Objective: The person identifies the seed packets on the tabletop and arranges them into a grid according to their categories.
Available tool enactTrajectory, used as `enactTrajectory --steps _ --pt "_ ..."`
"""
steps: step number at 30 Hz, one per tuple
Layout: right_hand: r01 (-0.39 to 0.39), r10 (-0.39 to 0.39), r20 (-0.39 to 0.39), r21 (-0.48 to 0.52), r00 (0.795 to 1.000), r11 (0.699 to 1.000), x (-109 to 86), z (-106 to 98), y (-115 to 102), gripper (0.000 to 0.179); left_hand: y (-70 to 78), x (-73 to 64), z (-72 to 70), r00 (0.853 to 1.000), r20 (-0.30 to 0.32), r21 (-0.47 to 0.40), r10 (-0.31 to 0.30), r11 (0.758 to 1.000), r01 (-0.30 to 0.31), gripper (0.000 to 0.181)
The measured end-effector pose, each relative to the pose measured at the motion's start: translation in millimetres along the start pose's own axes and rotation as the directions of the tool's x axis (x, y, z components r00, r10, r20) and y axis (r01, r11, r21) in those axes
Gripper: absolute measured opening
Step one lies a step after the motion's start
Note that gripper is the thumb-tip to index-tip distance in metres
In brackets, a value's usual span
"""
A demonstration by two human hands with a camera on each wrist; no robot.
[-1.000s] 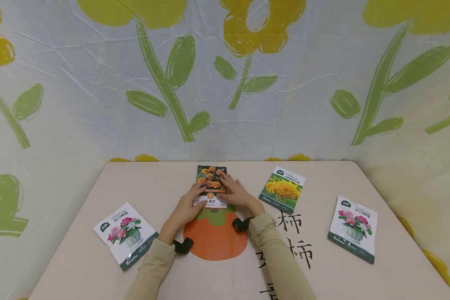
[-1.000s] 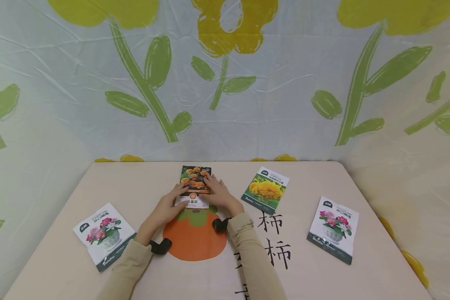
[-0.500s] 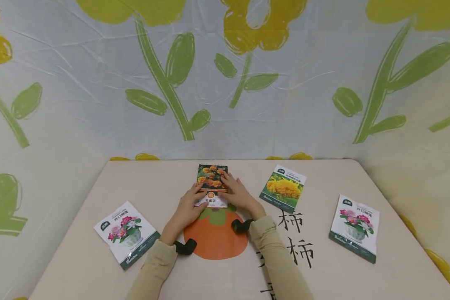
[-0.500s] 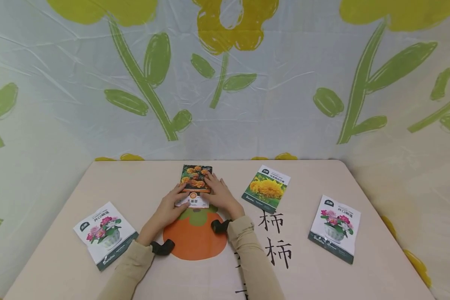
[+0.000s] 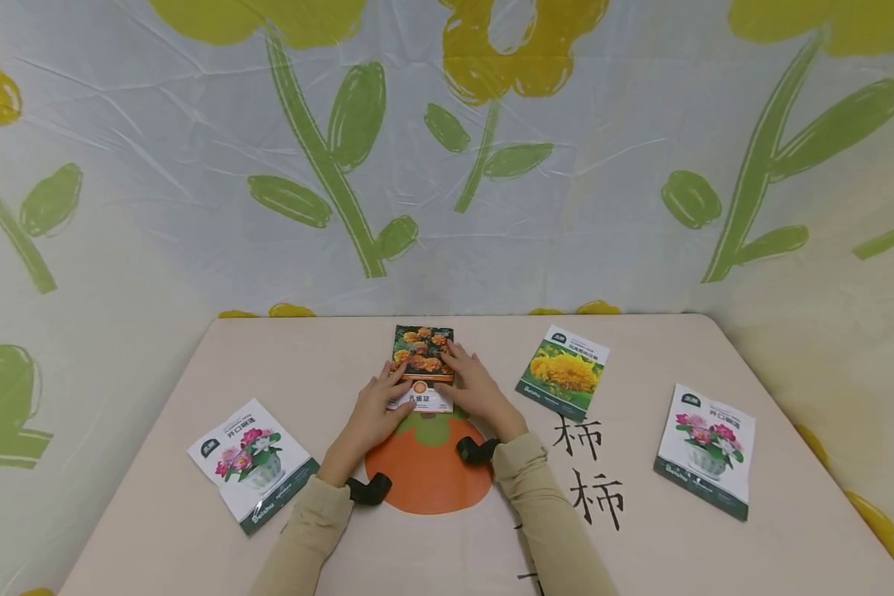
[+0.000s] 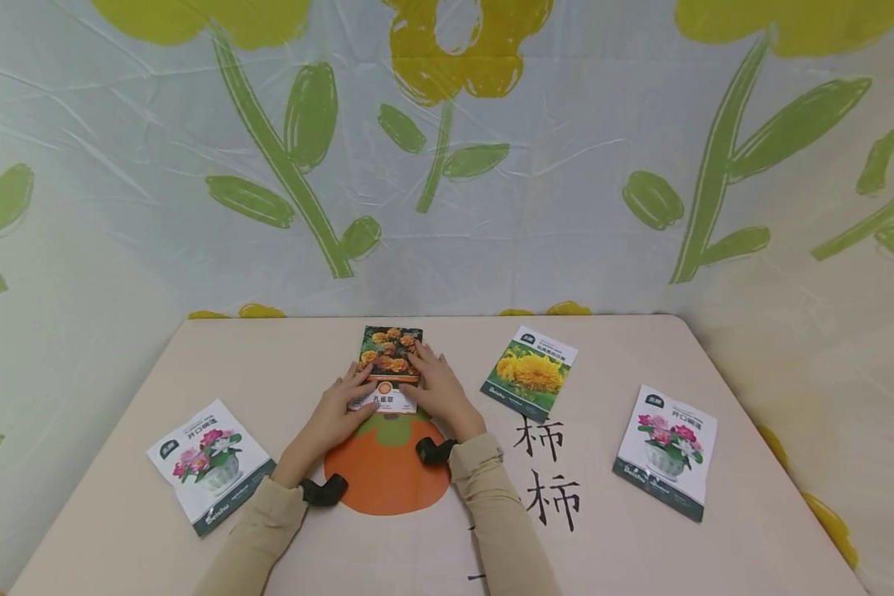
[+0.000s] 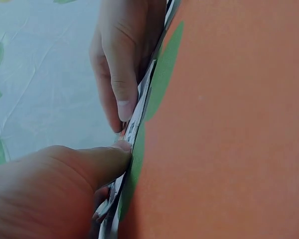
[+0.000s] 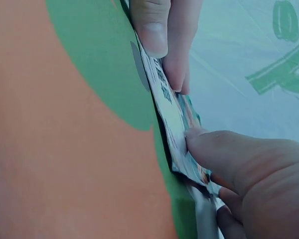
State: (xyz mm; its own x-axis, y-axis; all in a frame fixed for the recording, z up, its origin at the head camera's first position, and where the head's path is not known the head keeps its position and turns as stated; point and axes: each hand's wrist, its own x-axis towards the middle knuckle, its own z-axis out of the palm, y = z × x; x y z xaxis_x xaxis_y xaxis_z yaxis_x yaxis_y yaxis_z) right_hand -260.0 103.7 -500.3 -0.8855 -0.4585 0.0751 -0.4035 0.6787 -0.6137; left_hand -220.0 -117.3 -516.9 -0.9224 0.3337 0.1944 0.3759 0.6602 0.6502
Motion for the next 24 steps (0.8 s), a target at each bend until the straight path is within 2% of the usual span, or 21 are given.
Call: enactTrajectory --steps 4,13,24 --pt "-0.006 0.006 0.004 0.009 1.0 1.0 -1.9 -0.2 0.5 0.064 -0.6 -0.2 0.4 1.0 0.013 -0.005 0.003 1.0 -0.003 0.049" --pt "0.039 -0.039 0.014 -0.035 0.999 0.999 -6.3 -4.0 -1.1 0.059 1.2 1.0 -0.2 1.0 0.017 -0.009 -0.014 1.0 0.014 0.049" --pt "0.033 -0.032 0.018 -0.111 0.999 0.993 -3.8 -1.4 -4.4 0.058 1.8 -0.1 -2.6 1.0 -0.016 -0.021 0.01 1.0 -0.01 0.048"
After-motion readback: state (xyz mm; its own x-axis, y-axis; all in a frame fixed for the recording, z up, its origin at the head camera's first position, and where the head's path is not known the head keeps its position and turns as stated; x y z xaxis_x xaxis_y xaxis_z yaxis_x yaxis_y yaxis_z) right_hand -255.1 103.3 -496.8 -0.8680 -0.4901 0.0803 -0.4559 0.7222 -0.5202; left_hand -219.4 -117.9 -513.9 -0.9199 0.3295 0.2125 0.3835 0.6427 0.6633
